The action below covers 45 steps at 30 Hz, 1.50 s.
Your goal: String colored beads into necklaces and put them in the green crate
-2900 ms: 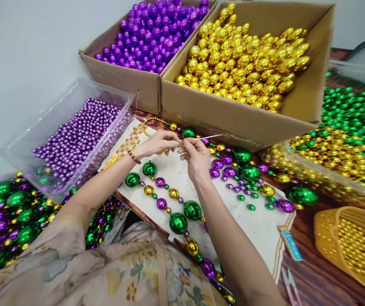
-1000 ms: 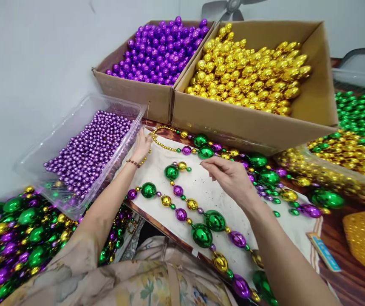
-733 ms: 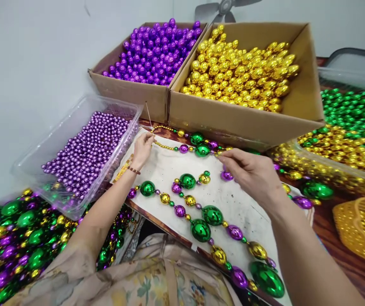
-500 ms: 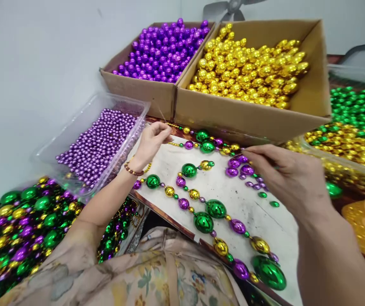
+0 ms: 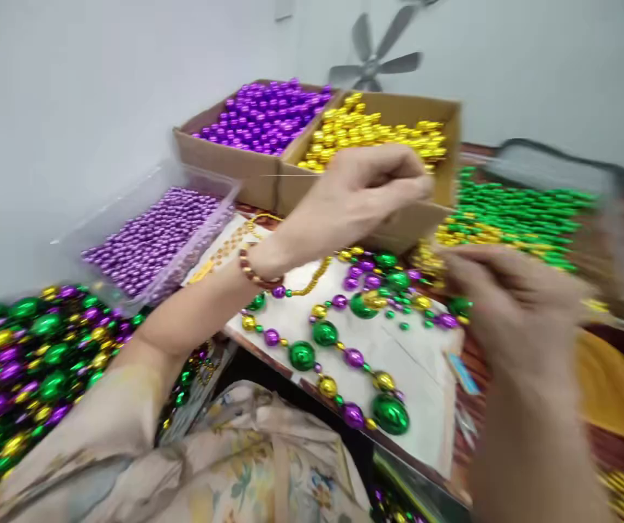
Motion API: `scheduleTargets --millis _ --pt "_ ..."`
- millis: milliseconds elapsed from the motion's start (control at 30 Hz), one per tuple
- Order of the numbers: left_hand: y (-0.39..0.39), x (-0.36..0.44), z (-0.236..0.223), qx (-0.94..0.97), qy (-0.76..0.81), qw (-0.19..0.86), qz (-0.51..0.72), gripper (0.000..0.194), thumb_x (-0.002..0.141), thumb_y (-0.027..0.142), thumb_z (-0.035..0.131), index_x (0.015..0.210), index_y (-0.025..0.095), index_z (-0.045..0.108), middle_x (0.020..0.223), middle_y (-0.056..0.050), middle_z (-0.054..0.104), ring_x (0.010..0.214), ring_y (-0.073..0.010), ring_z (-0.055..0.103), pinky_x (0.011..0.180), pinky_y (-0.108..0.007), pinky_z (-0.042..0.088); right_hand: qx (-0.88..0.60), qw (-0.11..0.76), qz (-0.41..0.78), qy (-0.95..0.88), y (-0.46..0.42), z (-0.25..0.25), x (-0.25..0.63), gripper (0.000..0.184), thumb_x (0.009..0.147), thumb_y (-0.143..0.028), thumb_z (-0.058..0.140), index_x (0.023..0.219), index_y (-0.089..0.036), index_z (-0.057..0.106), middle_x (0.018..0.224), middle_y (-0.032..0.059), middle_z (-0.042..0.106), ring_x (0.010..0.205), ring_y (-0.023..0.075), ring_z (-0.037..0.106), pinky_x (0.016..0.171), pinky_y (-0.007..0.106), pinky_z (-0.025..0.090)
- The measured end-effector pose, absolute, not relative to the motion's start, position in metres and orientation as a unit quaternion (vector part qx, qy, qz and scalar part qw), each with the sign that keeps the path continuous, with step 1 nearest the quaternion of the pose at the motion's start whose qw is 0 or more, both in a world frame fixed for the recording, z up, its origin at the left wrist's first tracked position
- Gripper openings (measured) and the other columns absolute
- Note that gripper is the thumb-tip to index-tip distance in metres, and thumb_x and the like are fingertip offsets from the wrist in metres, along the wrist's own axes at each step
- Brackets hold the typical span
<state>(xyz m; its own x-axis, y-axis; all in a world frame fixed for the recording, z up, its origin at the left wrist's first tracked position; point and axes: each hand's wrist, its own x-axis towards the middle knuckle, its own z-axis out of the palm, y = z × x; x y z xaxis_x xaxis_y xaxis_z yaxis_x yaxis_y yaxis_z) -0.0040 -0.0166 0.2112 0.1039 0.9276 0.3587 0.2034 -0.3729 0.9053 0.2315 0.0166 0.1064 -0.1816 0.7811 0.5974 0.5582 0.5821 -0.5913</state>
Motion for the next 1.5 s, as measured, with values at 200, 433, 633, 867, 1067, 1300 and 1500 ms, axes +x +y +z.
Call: scheduleTargets --millis 200,433,633,867,1067,1300,1500 --pt "-0.013 0.000 0.172 0.645 0.475 0.416 0.431 0.014 0.084 0.021 0.070 0.072 0.013 0.071 0.047 0.006 0.044 0.043 -0.0036 0.031 0.043 -0.022 0.019 -0.370 0.501 0.206 -0.755 -0.007 0.115 0.225 0.017 0.095 -0.029 0.059 0.085 -0.021 0.071 0.077 0.0007 0.069 0.074 0.0148 0.066 0.067 0.029 0.052" --pt "-0.026 -0.011 0.179 0.604 0.475 0.455 0.450 0.013 0.080 0.028 0.075 0.074 0.017 0.072 0.055 0.000 0.058 0.048 -0.0070 0.047 0.044 -0.019 0.033 -0.304 0.513 0.306 -0.742 -0.012 0.133 0.226 0.016 0.095 -0.028 0.057 0.085 -0.018 0.065 0.078 -0.0009 0.065 0.061 0.0079 0.060 0.059 0.024 0.047" --pt "-0.016 -0.012 0.140 0.551 0.422 0.572 0.437 0.020 0.075 0.030 0.080 0.076 0.014 0.070 0.071 -0.004 0.069 0.067 -0.0130 0.066 0.065 -0.024 0.053 -0.302 0.458 0.369 -0.750 -0.003 0.127 0.205 0.014 0.094 -0.025 0.055 0.084 -0.017 0.062 0.074 -0.0016 0.065 0.061 0.0068 0.061 0.059 0.022 0.047" --pt "-0.011 -0.008 0.095 0.553 0.446 0.568 0.415 0.020 0.073 0.028 0.080 0.069 0.011 0.070 0.053 0.001 0.055 0.042 -0.0038 0.043 0.040 -0.018 0.024 -0.308 0.421 0.397 -0.755 0.004 0.121 0.189 0.017 0.092 -0.027 0.058 0.082 -0.015 0.064 0.071 0.0007 0.068 0.061 0.0087 0.063 0.058 0.022 0.049" --pt "-0.013 -0.012 0.084 0.561 0.435 0.582 0.397 0.024 0.071 0.031 0.080 0.082 0.011 0.077 0.054 0.002 0.057 0.043 -0.0044 0.041 0.041 -0.020 0.027 -0.306 0.417 0.425 -0.743 0.021 0.115 0.168 0.013 0.089 -0.024 0.058 0.080 -0.015 0.063 0.071 0.0005 0.068 0.060 0.0102 0.066 0.057 0.022 0.050" --pt "-0.011 -0.019 0.066 0.539 0.454 0.584 0.403 0.028 0.068 0.036 0.081 0.076 0.010 0.074 0.054 0.002 0.056 0.041 -0.0037 0.040 0.041 -0.021 0.023 -0.312 0.375 0.502 -0.714 0.050 0.096 0.139 0.010 0.087 -0.021 0.057 0.080 -0.016 0.061 0.066 -0.0008 0.066 0.055 0.0108 0.065 0.048 0.019 0.045" --pt "-0.020 -0.034 0.047 0.505 0.471 0.587 0.423 0.029 0.072 0.040 0.078 0.071 0.012 0.068 0.050 0.005 0.049 0.039 -0.0031 0.034 0.040 -0.021 0.017 -0.283 0.312 0.536 -0.732 0.070 0.053 0.119 0.017 0.090 -0.025 0.058 0.075 -0.017 0.058 0.070 -0.0013 0.067 0.066 0.0099 0.062 0.065 0.021 0.049"
